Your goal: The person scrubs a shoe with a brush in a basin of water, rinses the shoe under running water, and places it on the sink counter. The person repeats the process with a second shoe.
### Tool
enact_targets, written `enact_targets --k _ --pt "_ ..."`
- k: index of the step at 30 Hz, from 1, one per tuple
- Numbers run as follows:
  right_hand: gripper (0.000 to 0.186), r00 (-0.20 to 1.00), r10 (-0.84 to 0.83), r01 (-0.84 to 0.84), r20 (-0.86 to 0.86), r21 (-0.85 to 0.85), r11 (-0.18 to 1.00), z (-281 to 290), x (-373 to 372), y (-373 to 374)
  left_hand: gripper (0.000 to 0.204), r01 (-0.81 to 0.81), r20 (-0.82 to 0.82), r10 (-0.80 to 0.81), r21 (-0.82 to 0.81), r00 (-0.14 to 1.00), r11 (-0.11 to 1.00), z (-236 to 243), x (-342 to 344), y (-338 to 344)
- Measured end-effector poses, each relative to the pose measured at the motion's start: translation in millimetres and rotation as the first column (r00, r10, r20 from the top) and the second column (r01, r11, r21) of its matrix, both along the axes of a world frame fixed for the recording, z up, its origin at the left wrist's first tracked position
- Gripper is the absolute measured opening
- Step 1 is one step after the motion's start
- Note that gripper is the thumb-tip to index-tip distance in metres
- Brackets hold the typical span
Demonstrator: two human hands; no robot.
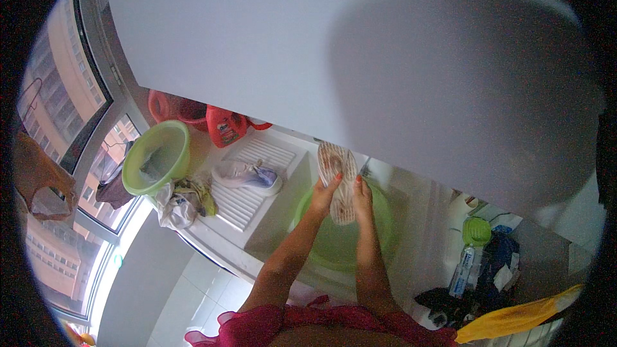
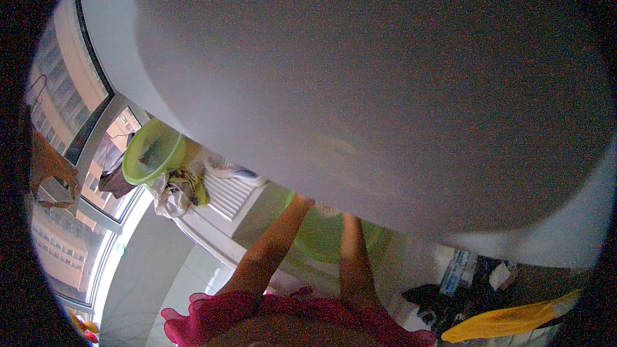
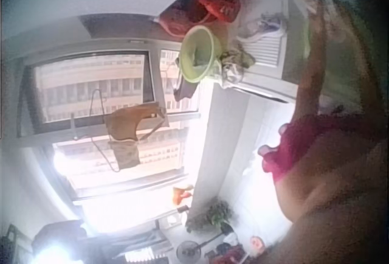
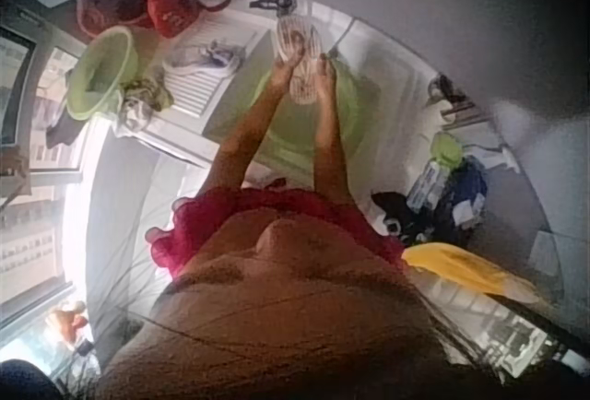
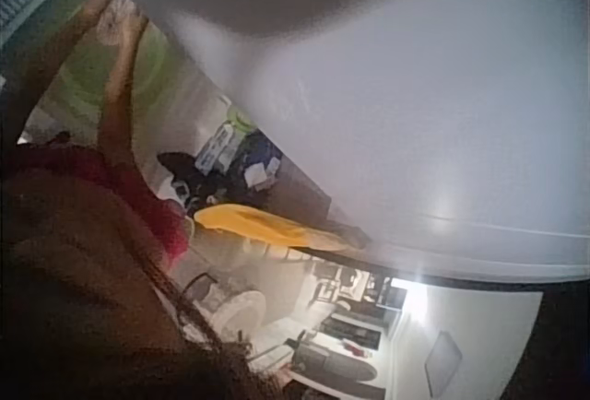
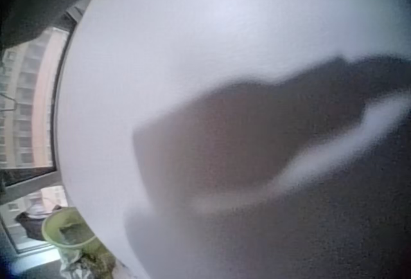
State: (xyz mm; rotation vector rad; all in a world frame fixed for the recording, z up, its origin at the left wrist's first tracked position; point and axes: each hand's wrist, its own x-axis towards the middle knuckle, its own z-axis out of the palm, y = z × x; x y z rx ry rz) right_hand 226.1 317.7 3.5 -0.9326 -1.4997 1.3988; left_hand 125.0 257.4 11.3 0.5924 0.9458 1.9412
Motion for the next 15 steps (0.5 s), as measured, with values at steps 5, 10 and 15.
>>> enact_targets --k 5,10,15 --pt "0.045 0.987 0.048 -0.053 -0.15 -0.028 0.998 18 -1 -13 0.047 0.127 -0.267 -0.148 -0.096 0.952 0.987 -32 -12 -5" --pt "0.048 0.985 0.057 -0.049 -0.163 0.05 0.998 11 -2 -9 0.042 -0.236 -0.305 0.266 0.132 0.914 0.963 5 1 1" --pt "0.045 0.95 0.168 -0.188 -0.262 -0.049 0.981 18 8 -10 0.034 -0.178 -0.157 0.188 0.072 0.97 0.981 42 5 8"
